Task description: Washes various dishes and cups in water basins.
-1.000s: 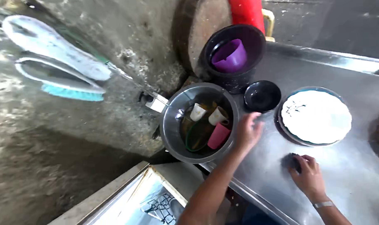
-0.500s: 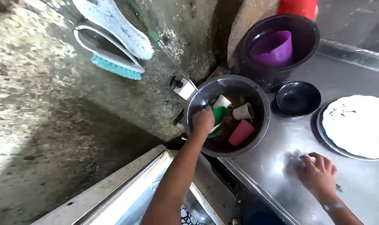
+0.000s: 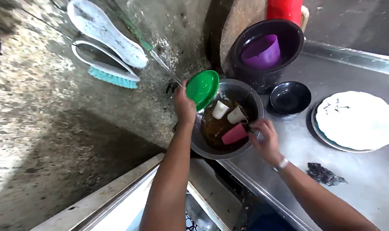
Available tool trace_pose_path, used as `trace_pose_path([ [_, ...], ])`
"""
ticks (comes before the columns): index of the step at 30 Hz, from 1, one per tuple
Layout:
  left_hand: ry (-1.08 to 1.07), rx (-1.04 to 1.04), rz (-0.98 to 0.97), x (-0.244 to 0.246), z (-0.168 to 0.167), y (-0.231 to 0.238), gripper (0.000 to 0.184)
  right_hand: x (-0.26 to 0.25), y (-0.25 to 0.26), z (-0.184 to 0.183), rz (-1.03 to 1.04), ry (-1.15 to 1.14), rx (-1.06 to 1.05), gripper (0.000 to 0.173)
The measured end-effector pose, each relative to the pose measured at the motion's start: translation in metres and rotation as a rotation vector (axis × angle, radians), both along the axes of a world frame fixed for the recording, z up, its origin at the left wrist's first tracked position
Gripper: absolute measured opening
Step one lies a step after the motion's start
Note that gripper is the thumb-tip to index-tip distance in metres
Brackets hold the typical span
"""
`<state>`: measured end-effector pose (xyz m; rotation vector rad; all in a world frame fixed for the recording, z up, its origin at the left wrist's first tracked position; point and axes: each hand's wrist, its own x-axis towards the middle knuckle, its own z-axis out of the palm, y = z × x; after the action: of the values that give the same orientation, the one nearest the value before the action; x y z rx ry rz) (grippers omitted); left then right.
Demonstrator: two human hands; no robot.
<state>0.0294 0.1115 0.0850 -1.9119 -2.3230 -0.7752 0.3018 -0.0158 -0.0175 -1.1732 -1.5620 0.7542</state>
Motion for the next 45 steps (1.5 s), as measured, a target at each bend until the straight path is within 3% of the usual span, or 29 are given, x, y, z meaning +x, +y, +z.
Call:
trace_pose_path([
  [2,-0.201,0.005,0.155,0.005,-0.009,-0.006,0.053,-0.053,0.056,0.029,0.090,0.158,-0.151,0.044],
  [5,-0.540,0.016,0.302,0.010,-0.036,-0.015,0.060,-0.127,0.138,0.045,0.200,0.315,-0.466,0.102],
  [6,-0.639,0.033,0.327,0.013,-0.045,-0.020,0.059,-0.145,0.155,0.047,0.220,0.258,-0.501,0.113],
  [7,-0.719,0.040,0.344,0.017,-0.051,-0.024,0.058,-0.156,0.169,0.048,0.239,0.136,-0.485,0.112],
  [9,-0.751,0.006,0.369,0.023,-0.058,-0.036,0.059,-0.163,0.191,0.049,0.264,-0.121,-0.450,0.079],
  [11,-0.617,-0.052,0.378,0.031,-0.057,-0.045,0.060,-0.166,0.200,0.049,0.185,-0.335,-0.459,0.047],
  [12,-0.562,-0.051,0.363,0.032,-0.056,-0.044,0.061,-0.169,0.196,0.046,0.154,-0.372,-0.480,0.045],
  [17,-0.417,-0.021,0.303,-0.004,-0.033,-0.031,0.066,-0.195,0.145,0.007,0.370,0.151,-0.809,0.046],
  [19,-0.517,-0.065,0.319,-0.012,-0.040,-0.035,0.071,-0.192,0.159,0.006,0.377,0.074,-0.813,0.042],
  [21,-0.799,-0.072,0.339,-0.009,-0.058,-0.041,0.068,-0.180,0.181,0.026,0.327,-0.151,-0.657,0.036],
  [23,-1.110,-0.052,0.342,0.003,-0.070,-0.040,0.051,-0.162,0.185,0.070,0.317,-0.477,-0.430,0.035],
  [25,-1.251,-0.069,0.276,0.012,-0.077,-0.029,0.043,-0.139,0.166,0.105,0.264,-0.740,-0.142,0.040],
  [27,-1.345,-0.086,0.135,0.020,-0.067,-0.012,0.043,-0.101,0.144,0.111,0.136,-0.799,0.079,0.036],
  [28,-1.353,-0.086,0.030,0.022,-0.060,-0.003,0.042,-0.076,0.134,0.107,0.050,-0.777,0.072,0.035],
  [30,-1.179,-0.131,-0.179,0.025,-0.048,0.008,0.037,-0.016,0.117,0.082,-0.121,-0.687,-0.100,0.034],
  [32,-0.894,-0.201,-0.181,0.031,-0.043,0.009,0.034,0.052,0.103,0.039,-0.270,-0.524,-0.317,0.035],
  [34,-0.624,-0.320,-0.162,0.031,-0.064,-0.002,0.037,0.118,0.082,-0.016,-0.408,-0.369,-0.483,0.042],
  [36,-0.411,-0.511,-0.313,0.033,-0.099,-0.022,0.036,0.166,0.074,-0.048,-0.517,-0.225,-0.613,0.055],
  [37,-0.313,-0.560,-0.424,0.038,-0.122,-0.032,0.043,0.184,0.074,-0.056,-0.551,-0.157,-0.675,0.059],
  [40,0.000,-0.765,-0.515,0.064,-0.167,-0.059,0.096,0.218,0.080,-0.068,-0.612,0.026,-0.806,0.061],
  [42,0.039,-0.846,-0.458,0.074,-0.171,-0.063,0.096,0.225,0.083,-0.064,-0.653,0.057,-0.781,0.064],
  [45,-0.314,-0.844,-0.359,0.057,-0.153,-0.059,0.088,0.202,0.072,-0.035,-0.646,-0.196,-0.523,0.070],
])
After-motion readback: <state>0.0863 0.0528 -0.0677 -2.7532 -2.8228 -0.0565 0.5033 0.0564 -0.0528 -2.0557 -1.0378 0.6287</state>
